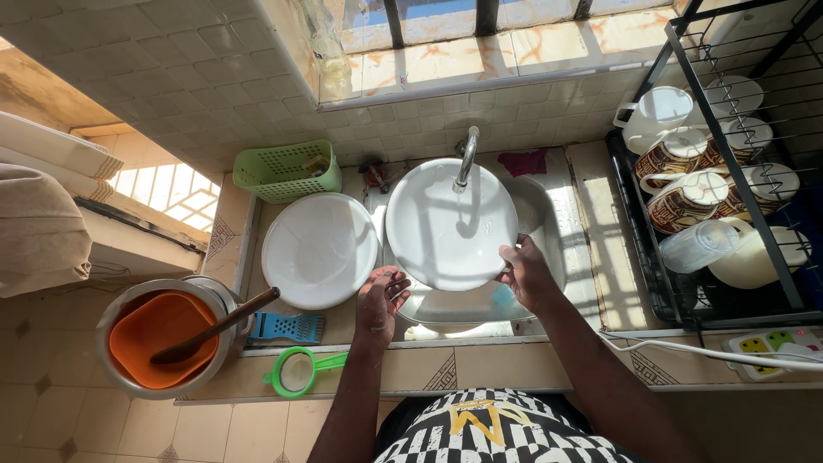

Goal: Rinsing plates under a running tap and placing them in a drying rack

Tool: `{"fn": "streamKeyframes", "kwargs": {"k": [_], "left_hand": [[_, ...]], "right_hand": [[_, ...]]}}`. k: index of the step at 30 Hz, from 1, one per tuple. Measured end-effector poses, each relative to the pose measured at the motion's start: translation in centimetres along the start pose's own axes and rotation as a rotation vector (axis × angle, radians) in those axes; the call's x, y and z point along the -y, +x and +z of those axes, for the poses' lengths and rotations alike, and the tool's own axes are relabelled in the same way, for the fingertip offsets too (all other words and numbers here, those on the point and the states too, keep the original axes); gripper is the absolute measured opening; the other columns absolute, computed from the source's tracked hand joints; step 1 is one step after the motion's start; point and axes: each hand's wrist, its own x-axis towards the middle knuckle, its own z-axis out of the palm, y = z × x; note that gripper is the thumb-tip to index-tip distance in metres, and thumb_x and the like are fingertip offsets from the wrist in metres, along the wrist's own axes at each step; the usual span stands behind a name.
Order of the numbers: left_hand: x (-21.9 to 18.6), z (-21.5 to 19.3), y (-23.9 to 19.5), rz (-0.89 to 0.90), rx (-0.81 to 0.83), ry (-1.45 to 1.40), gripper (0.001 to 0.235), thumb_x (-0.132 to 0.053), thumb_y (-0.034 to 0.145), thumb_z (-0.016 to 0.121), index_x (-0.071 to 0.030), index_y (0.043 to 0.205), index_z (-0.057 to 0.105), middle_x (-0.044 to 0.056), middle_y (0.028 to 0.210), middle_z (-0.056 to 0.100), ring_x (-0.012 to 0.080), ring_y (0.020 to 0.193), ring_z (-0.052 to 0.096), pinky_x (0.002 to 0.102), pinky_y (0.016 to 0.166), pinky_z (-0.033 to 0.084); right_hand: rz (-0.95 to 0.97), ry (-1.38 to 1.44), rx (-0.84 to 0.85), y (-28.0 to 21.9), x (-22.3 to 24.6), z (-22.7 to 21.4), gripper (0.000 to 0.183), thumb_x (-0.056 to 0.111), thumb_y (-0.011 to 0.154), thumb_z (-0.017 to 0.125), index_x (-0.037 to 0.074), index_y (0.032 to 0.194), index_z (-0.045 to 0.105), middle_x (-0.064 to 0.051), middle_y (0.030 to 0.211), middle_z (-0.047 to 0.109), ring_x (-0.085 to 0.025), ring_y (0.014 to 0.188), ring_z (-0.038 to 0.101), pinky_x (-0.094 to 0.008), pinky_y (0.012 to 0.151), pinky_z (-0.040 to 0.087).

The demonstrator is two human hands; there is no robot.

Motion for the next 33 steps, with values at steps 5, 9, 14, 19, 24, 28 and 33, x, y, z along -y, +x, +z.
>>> {"fn": "streamKeyframes", "kwargs": {"k": [5, 9, 14, 19, 24, 28, 33], "left_hand": [[0.6, 0.3, 0.6, 0.003, -0.011, 0.011, 0.021, -0.024, 0.094, 0.062, -0.008, 0.107, 0.062, 0.009, 0.093, 0.071, 0.0213, 0.087, 0.071, 0.035, 0.083, 0.056], [0.5, 1.2, 0.8, -0.013, -0.023, 0.018, 0.019, -0.023, 0.094, 0.061, -0.008, 0.105, 0.061, 0.008, 0.091, 0.071, 0.0208, 0.084, 0.071, 0.033, 0.079, 0.057], [1.2, 2.1, 0.9, -0.023, 0.005, 0.052, 0.018, -0.025, 0.094, 0.063, -0.009, 0.101, 0.062, 0.009, 0.091, 0.072, 0.0219, 0.085, 0.072, 0.034, 0.080, 0.057], [-0.3, 2.5, -1.4, -0.003, 0.261, 0.078, 0.031, -0.035, 0.097, 0.061, -0.008, 0.082, 0.059, 0.015, 0.080, 0.072, 0.0246, 0.079, 0.075, 0.034, 0.075, 0.059], [-0.4, 1.5, -1.7, 0.042, 0.478, 0.110, 0.036, -0.036, 0.099, 0.061, -0.006, 0.079, 0.057, 0.021, 0.084, 0.072, 0.0308, 0.084, 0.077, 0.038, 0.076, 0.060], [-0.5, 0.7, -1.7, 0.032, 0.425, 0.113, 0.035, -0.037, 0.098, 0.062, -0.008, 0.078, 0.055, 0.020, 0.085, 0.073, 0.0284, 0.086, 0.077, 0.038, 0.079, 0.060], [-1.1, 1.0, -2.7, -0.033, 0.400, 0.263, 0.035, -0.038, 0.098, 0.060, -0.010, 0.077, 0.056, 0.015, 0.088, 0.075, 0.0258, 0.091, 0.075, 0.037, 0.084, 0.058]], "right_hand": [[-0.075, -0.110, -0.053, -0.2, 2.0, 0.6, 0.039, 0.012, 0.097, 0.060, 0.004, 0.130, 0.040, -0.014, 0.107, 0.057, -0.020, 0.091, 0.056, -0.047, 0.071, 0.062], [-0.101, -0.192, -0.133, -0.6, 2.7, 0.4, 0.035, 0.010, 0.101, 0.056, 0.003, 0.132, 0.042, -0.016, 0.112, 0.059, -0.021, 0.095, 0.056, -0.050, 0.073, 0.063], [0.004, -0.185, -0.155, 0.2, 1.3, -1.4, 0.035, 0.014, 0.103, 0.055, 0.005, 0.135, 0.043, -0.020, 0.119, 0.059, -0.027, 0.100, 0.060, -0.054, 0.074, 0.063], [0.102, -0.026, -0.087, 3.3, -2.0, -2.7, 0.034, 0.020, 0.104, 0.054, 0.007, 0.133, 0.043, -0.018, 0.114, 0.060, -0.027, 0.093, 0.062, -0.039, 0.062, 0.061], [0.166, 0.063, -0.034, 2.6, -0.3, 0.6, 0.036, 0.024, 0.104, 0.057, 0.010, 0.135, 0.046, -0.020, 0.124, 0.062, -0.031, 0.111, 0.062, -0.059, 0.086, 0.056], [0.166, 0.102, -0.006, 3.1, 0.7, 1.9, 0.034, 0.024, 0.104, 0.056, 0.012, 0.135, 0.046, -0.019, 0.128, 0.060, -0.031, 0.118, 0.060, -0.063, 0.094, 0.053], [0.015, -0.063, -0.022, 6.3, -1.2, -0.3, 0.039, 0.028, 0.102, 0.062, 0.011, 0.133, 0.045, -0.016, 0.112, 0.059, -0.025, 0.101, 0.060, -0.052, 0.081, 0.060]]}}
